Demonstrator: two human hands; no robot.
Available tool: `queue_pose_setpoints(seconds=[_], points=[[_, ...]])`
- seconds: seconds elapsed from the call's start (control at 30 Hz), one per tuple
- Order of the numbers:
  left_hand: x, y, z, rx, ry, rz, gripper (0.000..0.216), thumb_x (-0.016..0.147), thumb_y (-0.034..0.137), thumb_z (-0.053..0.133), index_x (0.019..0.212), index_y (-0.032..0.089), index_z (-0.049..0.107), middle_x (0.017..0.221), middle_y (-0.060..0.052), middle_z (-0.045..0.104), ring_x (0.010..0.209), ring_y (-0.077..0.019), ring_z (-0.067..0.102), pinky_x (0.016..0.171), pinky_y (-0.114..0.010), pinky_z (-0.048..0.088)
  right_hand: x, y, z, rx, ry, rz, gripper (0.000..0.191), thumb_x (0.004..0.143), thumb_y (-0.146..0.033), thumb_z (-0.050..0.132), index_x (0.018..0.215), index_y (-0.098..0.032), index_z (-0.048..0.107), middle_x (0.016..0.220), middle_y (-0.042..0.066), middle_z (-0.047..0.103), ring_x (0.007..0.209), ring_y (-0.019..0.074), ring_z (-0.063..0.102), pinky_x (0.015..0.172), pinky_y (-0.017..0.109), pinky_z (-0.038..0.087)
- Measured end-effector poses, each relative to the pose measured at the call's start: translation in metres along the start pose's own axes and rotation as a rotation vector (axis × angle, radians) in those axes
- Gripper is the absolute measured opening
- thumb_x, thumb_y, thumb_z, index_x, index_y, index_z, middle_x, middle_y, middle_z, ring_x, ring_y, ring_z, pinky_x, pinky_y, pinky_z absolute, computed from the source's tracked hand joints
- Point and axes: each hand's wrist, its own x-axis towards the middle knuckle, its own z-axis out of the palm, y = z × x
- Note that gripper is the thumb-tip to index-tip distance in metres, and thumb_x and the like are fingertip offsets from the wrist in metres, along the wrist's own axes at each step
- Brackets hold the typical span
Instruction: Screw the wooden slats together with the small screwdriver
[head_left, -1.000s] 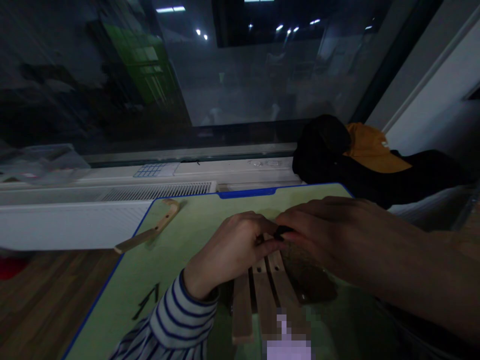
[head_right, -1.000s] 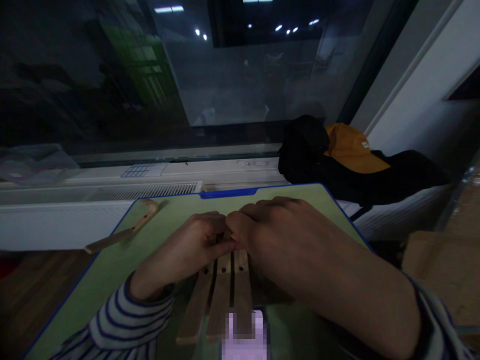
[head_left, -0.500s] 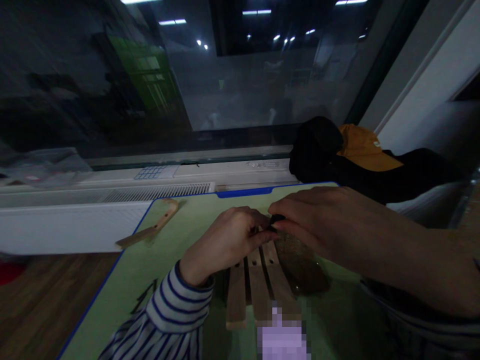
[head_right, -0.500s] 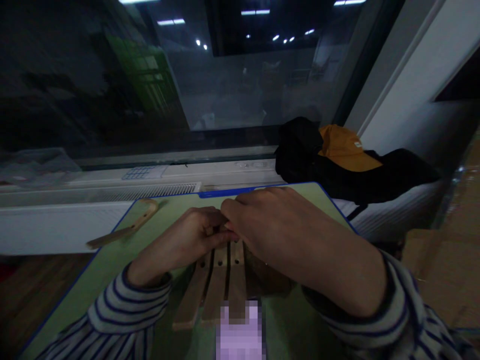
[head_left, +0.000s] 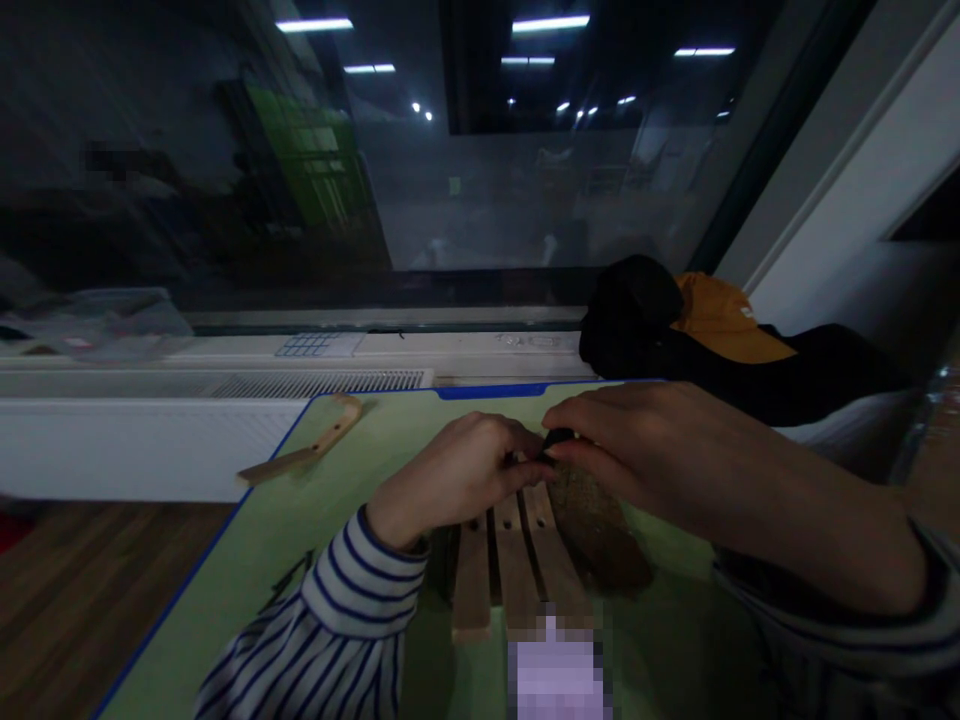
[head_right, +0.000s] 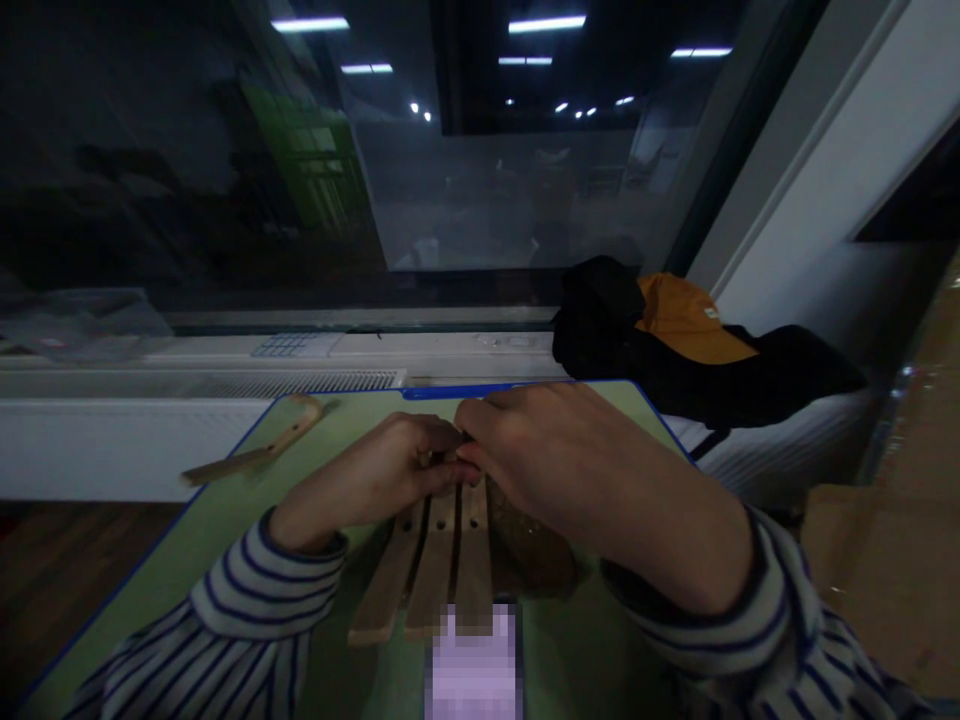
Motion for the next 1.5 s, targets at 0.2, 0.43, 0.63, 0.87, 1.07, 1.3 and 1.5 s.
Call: queue_pose_setpoints(seconds=[0.2,0.43,0.63,0.87,1.07,1.3,1.5], points=[[-0.0005,0.0008,0.0012,-0.024,0.024,-0.010,0.017,0.088,0.029,0.056,0.092,0.020,0.070,0.087,-0.004,0.073,0.081,-0.0186,0.065,0.068,-0.026,0.047,0.0024,0.0033,-0.0007,0.008,0.021,-0.029,0.009,0.086,-0.020,0.054,0.087,-0.016,0.062,0.081,0.005,0.068,0.068,0.0145,0.061,0.058,0.025,0.040],[0.0004,-0.0005,0.0007,-0.063,0.021,-0.012,0.015,0.087,0.026,0.057,0.090,0.019,0.070,0.085,-0.003,0.073,0.077,-0.0170,0.065,0.064,-0.024,0.046,0.0049,0.0041,0.0002,0.077,-0.072,0.041,0.010,0.089,-0.024,0.050,0.089,-0.019,0.058,0.078,0.002,0.065,0.068,0.0147,0.060,0.059,0.026,0.040],[-0.0008,-0.0003,0.0023,-0.091,0.039,-0.063,0.013,0.085,0.027,0.059,0.087,0.018,0.069,0.078,-0.003,0.071,0.067,-0.0147,0.062,0.058,-0.022,0.043,0.0060,0.0051,0.0016,0.077,-0.070,0.042,0.011,0.090,-0.025,0.047,0.085,-0.019,0.056,0.076,0.001,0.062,0.066,0.0140,0.058,0.057,0.026,0.038],[-0.0003,0.0004,0.0025,-0.101,0.042,-0.092,0.017,0.085,0.031,0.058,0.084,0.018,0.069,0.072,-0.001,0.068,0.063,-0.0143,0.059,0.053,-0.022,0.040,0.0059,0.0069,0.0022,0.092,-0.073,0.069,0.010,0.090,-0.026,0.047,0.083,-0.021,0.053,0.071,-0.002,0.059,0.061,0.0124,0.055,0.053,0.025,0.033],[-0.0029,0.0051,-0.0030,-0.115,0.005,-0.082,0.015,0.086,0.023,0.055,0.077,0.017,0.067,0.060,0.003,0.062,0.051,-0.0100,0.052,0.047,-0.020,0.033,0.0044,0.0044,0.0040,0.124,-0.062,0.055,0.007,0.090,-0.027,0.048,0.085,-0.022,0.051,0.072,-0.003,0.057,0.064,0.0123,0.055,0.054,0.025,0.033],[-0.0051,0.0028,-0.0034,-0.158,0.004,-0.053,0.013,0.086,0.019,0.053,0.081,0.018,0.065,0.063,0.003,0.063,0.053,-0.0105,0.055,0.048,-0.020,0.035,0.0063,0.0023,0.0041,0.104,-0.053,0.066,0.007,0.090,-0.028,0.047,0.085,-0.023,0.050,0.067,-0.005,0.057,0.059,0.0118,0.055,0.050,0.025,0.031],[-0.0032,0.0032,-0.0011,-0.173,-0.012,-0.097,0.014,0.087,0.023,0.054,0.082,0.018,0.067,0.064,0.003,0.064,0.055,-0.0105,0.056,0.048,-0.020,0.035,0.0052,0.0049,0.0060,0.040,0.001,0.053,0.009,0.090,-0.030,0.047,0.088,-0.022,0.052,0.064,-0.005,0.057,0.052,0.0110,0.052,0.047,0.026,0.028]])
